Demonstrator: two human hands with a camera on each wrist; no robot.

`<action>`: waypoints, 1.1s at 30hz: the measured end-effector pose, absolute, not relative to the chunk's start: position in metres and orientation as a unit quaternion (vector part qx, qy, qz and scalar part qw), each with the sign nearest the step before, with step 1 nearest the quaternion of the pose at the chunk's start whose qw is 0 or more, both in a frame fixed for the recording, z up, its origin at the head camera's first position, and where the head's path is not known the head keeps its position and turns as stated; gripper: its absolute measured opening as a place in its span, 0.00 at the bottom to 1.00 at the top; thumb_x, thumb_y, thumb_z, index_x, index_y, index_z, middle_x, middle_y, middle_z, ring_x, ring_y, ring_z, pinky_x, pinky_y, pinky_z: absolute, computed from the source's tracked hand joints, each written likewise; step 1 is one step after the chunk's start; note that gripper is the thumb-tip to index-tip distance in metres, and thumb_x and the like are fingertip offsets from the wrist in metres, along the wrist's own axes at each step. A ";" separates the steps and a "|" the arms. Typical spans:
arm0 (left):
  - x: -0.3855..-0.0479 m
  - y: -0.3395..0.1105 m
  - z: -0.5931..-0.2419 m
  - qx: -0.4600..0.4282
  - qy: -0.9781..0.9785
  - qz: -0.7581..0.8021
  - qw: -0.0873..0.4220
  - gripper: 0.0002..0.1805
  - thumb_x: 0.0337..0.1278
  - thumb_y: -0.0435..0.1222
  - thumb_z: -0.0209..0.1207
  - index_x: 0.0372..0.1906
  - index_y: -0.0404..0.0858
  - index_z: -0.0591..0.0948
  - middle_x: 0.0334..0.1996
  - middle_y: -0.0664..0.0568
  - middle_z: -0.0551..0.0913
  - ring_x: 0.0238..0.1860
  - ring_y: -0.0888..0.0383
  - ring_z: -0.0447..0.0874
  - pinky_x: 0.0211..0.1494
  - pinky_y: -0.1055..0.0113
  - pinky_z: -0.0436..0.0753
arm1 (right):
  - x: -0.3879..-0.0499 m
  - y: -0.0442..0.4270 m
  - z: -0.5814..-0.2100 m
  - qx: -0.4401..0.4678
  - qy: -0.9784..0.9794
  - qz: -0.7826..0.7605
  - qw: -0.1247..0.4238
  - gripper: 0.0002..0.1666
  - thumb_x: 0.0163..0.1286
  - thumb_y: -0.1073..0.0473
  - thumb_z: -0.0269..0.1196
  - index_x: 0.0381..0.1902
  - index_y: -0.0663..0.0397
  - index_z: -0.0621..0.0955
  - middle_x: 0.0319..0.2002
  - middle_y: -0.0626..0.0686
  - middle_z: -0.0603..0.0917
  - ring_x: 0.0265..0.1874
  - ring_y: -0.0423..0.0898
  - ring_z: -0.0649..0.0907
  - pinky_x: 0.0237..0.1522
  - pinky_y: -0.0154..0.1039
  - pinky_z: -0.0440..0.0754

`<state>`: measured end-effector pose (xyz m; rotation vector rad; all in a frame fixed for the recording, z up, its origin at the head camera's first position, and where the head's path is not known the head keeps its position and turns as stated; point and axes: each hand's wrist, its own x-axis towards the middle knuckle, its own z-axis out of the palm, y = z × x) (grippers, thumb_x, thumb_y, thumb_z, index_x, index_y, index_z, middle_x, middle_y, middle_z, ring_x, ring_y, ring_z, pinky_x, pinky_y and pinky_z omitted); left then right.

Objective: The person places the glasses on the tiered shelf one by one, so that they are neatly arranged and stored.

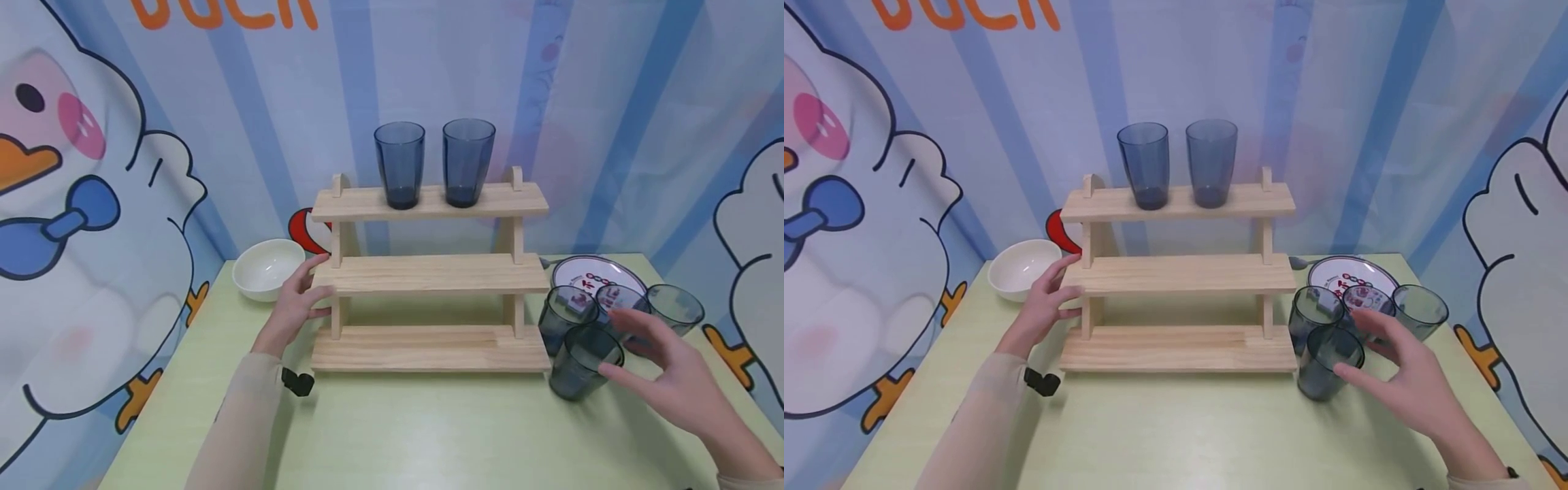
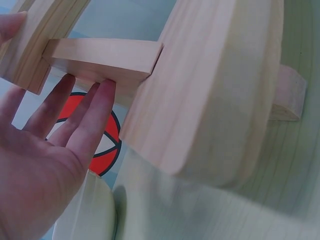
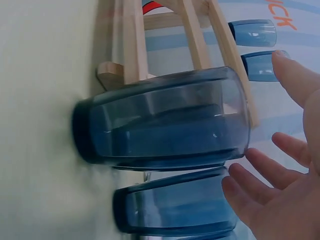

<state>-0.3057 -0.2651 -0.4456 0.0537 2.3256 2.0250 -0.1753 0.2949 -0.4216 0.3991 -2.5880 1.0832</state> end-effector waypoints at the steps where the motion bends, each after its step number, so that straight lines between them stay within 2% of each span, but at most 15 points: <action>1: -0.306 -0.265 -0.445 0.017 0.753 0.658 0.029 0.38 0.70 0.38 0.63 0.81 0.57 0.65 0.75 0.42 0.68 0.70 0.37 0.73 0.58 0.38 0.85 | -0.174 0.295 -0.424 0.135 -0.902 0.382 0.152 0.52 0.60 0.60 0.80 0.79 0.50 0.68 0.68 0.65 0.76 0.60 0.15 0.66 0.52 0.09 0.68; 6: -0.306 -0.266 -0.445 0.015 0.750 0.660 0.029 0.37 0.70 0.37 0.63 0.80 0.57 0.66 0.75 0.41 0.68 0.69 0.36 0.73 0.58 0.38 0.85 | -0.171 0.296 -0.439 0.103 -0.901 0.400 0.133 0.54 0.61 0.58 0.79 0.80 0.52 0.65 0.70 0.66 0.74 0.59 0.14 0.65 0.51 0.09 0.69; 13: -0.306 -0.265 -0.445 0.020 0.750 0.661 0.033 0.38 0.70 0.38 0.63 0.81 0.55 0.64 0.76 0.41 0.67 0.70 0.36 0.72 0.59 0.37 0.84 | -0.170 0.294 -0.458 0.066 -0.894 0.436 0.083 0.61 0.62 0.55 0.79 0.83 0.57 0.57 0.73 0.70 0.70 0.57 0.15 0.65 0.49 0.11 0.71; 19: -0.306 -0.265 -0.445 0.016 0.749 0.661 0.031 0.38 0.70 0.38 0.63 0.81 0.56 0.64 0.76 0.42 0.67 0.70 0.36 0.73 0.59 0.37 0.84 | -0.171 0.288 -0.470 0.052 -0.883 0.462 0.058 0.60 0.60 0.56 0.80 0.80 0.64 0.58 0.69 0.73 0.73 0.53 0.14 0.67 0.47 0.13 0.75; 22: -0.305 -0.264 -0.445 0.015 0.751 0.660 0.031 0.38 0.70 0.38 0.64 0.81 0.57 0.65 0.76 0.43 0.68 0.70 0.37 0.73 0.59 0.38 0.85 | -0.171 0.286 -0.474 0.044 -0.881 0.467 0.054 0.58 0.61 0.56 0.80 0.79 0.64 0.59 0.70 0.72 0.72 0.53 0.14 0.68 0.47 0.13 0.75; 25: -0.305 -0.263 -0.445 0.011 0.752 0.659 0.031 0.38 0.69 0.38 0.64 0.80 0.58 0.65 0.75 0.43 0.68 0.69 0.37 0.73 0.58 0.38 0.85 | -0.172 0.285 -0.474 0.035 -0.882 0.466 0.052 0.58 0.61 0.54 0.80 0.79 0.63 0.60 0.70 0.70 0.72 0.55 0.21 0.71 0.47 0.13 0.75; 27: -0.305 -0.263 -0.445 0.008 0.752 0.658 0.031 0.38 0.69 0.38 0.64 0.80 0.58 0.66 0.75 0.44 0.69 0.69 0.37 0.74 0.58 0.38 0.85 | -0.173 0.284 -0.475 0.031 -0.880 0.471 0.050 0.57 0.61 0.54 0.80 0.78 0.62 0.60 0.70 0.70 0.72 0.60 0.33 0.76 0.47 0.13 0.75; 29: -0.305 -0.263 -0.445 0.007 0.752 0.659 0.030 0.38 0.69 0.38 0.64 0.80 0.58 0.66 0.75 0.44 0.69 0.69 0.37 0.74 0.58 0.38 0.85 | -0.174 0.282 -0.477 0.026 -0.881 0.471 0.049 0.56 0.61 0.53 0.80 0.78 0.61 0.61 0.69 0.69 0.72 0.60 0.39 0.77 0.47 0.14 0.76; 32: -0.305 -0.263 -0.445 0.008 0.753 0.658 0.030 0.38 0.69 0.38 0.64 0.80 0.58 0.66 0.75 0.43 0.68 0.69 0.37 0.73 0.58 0.38 0.85 | -0.175 0.280 -0.479 0.026 -0.877 0.478 0.052 0.55 0.61 0.54 0.80 0.78 0.61 0.62 0.69 0.68 0.72 0.58 0.36 0.78 0.47 0.14 0.76; 33: -0.305 -0.263 -0.445 0.009 0.753 0.658 0.029 0.38 0.69 0.38 0.64 0.80 0.58 0.66 0.75 0.43 0.68 0.69 0.37 0.73 0.58 0.38 0.85 | -0.176 0.279 -0.480 0.024 -0.877 0.477 0.053 0.55 0.61 0.53 0.80 0.77 0.61 0.62 0.69 0.67 0.73 0.56 0.30 0.77 0.48 0.14 0.76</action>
